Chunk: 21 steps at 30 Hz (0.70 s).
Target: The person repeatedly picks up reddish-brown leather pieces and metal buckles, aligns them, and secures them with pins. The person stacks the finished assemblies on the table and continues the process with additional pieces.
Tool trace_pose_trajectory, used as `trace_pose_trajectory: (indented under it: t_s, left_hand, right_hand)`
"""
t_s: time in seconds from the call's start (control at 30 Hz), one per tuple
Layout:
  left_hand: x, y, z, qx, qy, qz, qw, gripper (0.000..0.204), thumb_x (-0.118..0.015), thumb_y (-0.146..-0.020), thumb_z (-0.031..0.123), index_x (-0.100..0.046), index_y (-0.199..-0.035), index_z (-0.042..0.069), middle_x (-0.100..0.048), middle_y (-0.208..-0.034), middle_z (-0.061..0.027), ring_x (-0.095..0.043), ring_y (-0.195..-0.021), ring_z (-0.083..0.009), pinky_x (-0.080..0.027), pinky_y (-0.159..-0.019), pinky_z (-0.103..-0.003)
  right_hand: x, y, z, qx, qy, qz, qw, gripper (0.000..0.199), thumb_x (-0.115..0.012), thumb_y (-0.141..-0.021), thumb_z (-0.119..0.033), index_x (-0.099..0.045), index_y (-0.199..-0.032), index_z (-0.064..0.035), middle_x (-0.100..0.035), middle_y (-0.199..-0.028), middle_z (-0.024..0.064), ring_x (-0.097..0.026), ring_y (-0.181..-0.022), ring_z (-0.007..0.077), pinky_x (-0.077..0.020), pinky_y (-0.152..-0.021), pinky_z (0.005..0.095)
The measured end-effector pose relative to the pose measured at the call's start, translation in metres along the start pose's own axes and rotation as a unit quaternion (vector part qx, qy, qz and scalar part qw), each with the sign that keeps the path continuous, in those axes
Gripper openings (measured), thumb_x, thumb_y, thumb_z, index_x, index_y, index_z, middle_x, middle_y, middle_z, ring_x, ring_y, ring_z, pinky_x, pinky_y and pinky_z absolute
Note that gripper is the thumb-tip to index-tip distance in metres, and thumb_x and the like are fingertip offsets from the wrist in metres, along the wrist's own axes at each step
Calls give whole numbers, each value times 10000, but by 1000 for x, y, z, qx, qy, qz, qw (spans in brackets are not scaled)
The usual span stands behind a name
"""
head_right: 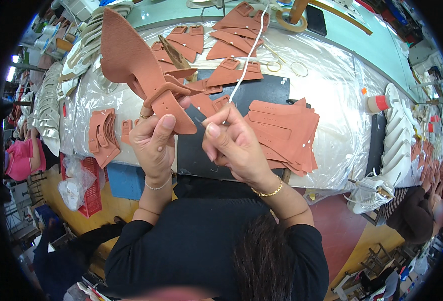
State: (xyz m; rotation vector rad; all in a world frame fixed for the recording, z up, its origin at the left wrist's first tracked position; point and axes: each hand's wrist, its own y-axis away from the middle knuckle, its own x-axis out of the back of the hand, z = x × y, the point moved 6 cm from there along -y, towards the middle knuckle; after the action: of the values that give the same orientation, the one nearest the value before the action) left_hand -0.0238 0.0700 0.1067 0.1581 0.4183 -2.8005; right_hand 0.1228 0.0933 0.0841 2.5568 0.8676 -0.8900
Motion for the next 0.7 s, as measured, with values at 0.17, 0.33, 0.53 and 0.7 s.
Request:
trace_pose_trajectory:
  t_s: [0.17, 0.33, 0.53, 0.7]
  left_hand:
    - [0, 1, 0, -4, -5, -4, 1000, 182, -687, -862, 92, -716, -935, -72, -622, -1141, -164, -578, -1064, -207, -464, -853, -292]
    - [0, 1, 2, -39, -74, -50, 995, 214, -653, -892, 78, -681, -958, -124, -582, -1220, -199, -592, -1115, -251, -503, -895, -322]
    - [-3, 1, 5, -44, -85, -49, 994, 208, -661, -883, 86, -688, -926, -116, -586, -1208, -212, -599, -1107, -260, -494, -896, -328]
    - [-7, 2, 9, -25, -54, -50, 997, 205, -668, -877, 95, -690, -889, -109, -604, -1183, -225, -596, -1114, -261, -471, -926, -340]
  right_hand:
    - [-6, -1, 7, -7, -24, -8, 1000, 199, -498, -1005, -301, -426, -1033, -117, -485, -670, 56, -286, -457, 22, -217, -392, 154]
    - [-6, 0, 7, -12, -33, -8, 999, 198, -497, -1006, -300, -421, -1019, -117, -479, -662, 49, -287, -456, 22, -221, -394, 155]
    - [-5, 1, 7, -10, -34, -8, 999, 192, -520, -997, -278, -419, -996, -114, -464, -653, 23, -321, -460, 28, -242, -402, 167]
    - [-4, 2, 7, -4, -34, 9, 999, 185, -542, -986, -250, -421, -977, -110, -458, -676, -4, -382, -493, 35, -270, -417, 178]
